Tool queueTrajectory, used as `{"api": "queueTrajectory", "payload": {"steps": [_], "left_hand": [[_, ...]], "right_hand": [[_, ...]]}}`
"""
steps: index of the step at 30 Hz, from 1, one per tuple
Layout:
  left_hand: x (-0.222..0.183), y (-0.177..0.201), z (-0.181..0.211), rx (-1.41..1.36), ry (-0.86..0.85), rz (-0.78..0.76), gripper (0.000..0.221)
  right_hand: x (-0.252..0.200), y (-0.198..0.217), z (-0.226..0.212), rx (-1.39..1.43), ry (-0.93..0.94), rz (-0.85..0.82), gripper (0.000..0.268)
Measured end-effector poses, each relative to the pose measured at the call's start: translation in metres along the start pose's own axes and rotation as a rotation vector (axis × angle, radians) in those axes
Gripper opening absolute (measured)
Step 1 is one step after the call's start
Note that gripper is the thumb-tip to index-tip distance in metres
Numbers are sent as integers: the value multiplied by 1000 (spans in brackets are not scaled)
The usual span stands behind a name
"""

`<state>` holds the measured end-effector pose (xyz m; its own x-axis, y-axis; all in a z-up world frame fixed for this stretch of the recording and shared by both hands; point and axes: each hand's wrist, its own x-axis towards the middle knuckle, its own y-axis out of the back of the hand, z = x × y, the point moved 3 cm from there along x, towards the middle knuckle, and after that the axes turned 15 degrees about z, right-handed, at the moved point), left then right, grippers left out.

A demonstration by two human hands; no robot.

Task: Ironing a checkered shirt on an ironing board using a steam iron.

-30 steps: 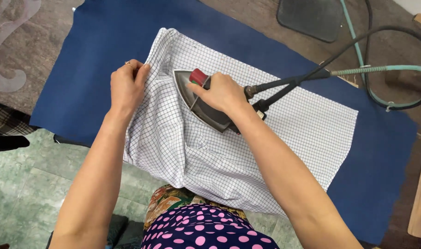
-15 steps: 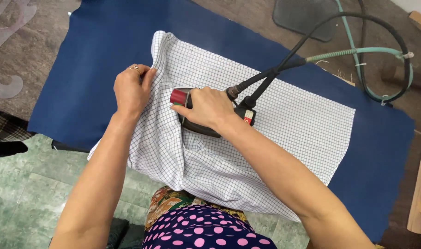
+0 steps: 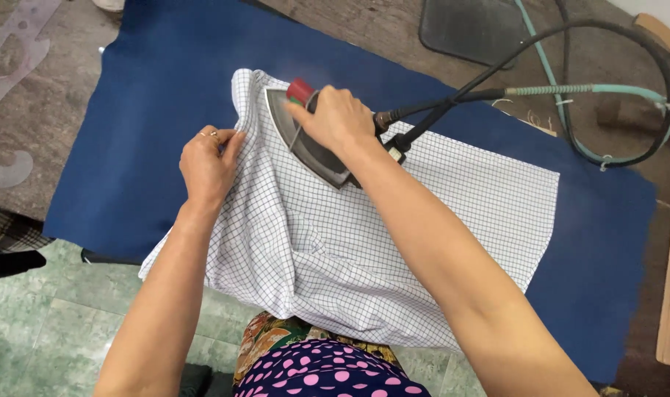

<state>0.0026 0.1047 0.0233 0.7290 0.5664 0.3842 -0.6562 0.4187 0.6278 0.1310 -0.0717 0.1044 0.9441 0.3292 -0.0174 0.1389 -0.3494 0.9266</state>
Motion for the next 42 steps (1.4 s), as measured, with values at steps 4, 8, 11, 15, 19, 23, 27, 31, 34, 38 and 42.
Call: {"api": "queueTrajectory", "payload": {"steps": [4,8,11,15,19,23,27,31,34,38,42], "left_hand": [[-2,-8,-7,89,-81,-35,20],[0,-2,-10,96,-130,-71,22],[3,3,-8,19,-170,-102,22],[3,8,-23,115,-155,-184,28],[1,11,-45,150,-59,-234,34],[5,13,-42,130,36,-271,36],[7,1,-67,180,39,-260,37],[6,1,-38,120,164,-255,41],[5,-2,-40,199,54,-252,33],[-9,5,-57,342,-146,-131,28],[-43,51,7,341,-360,189,24]], "right_hand": [[16,7,5,5,-227,-119,50],[3,16,23,15,-291,-159,52],[-18,34,57,-9,-313,-173,55],[-49,54,137,-62,-412,-113,64],[-93,97,223,-99,-601,-54,57],[-140,122,341,-165,-722,75,76],[-189,156,427,-126,-951,183,77],[-217,171,495,-30,-1041,275,73],[-224,178,514,4,-1023,330,70],[-224,186,510,190,-1007,325,64],[-217,180,553,-463,-784,257,90]]}}
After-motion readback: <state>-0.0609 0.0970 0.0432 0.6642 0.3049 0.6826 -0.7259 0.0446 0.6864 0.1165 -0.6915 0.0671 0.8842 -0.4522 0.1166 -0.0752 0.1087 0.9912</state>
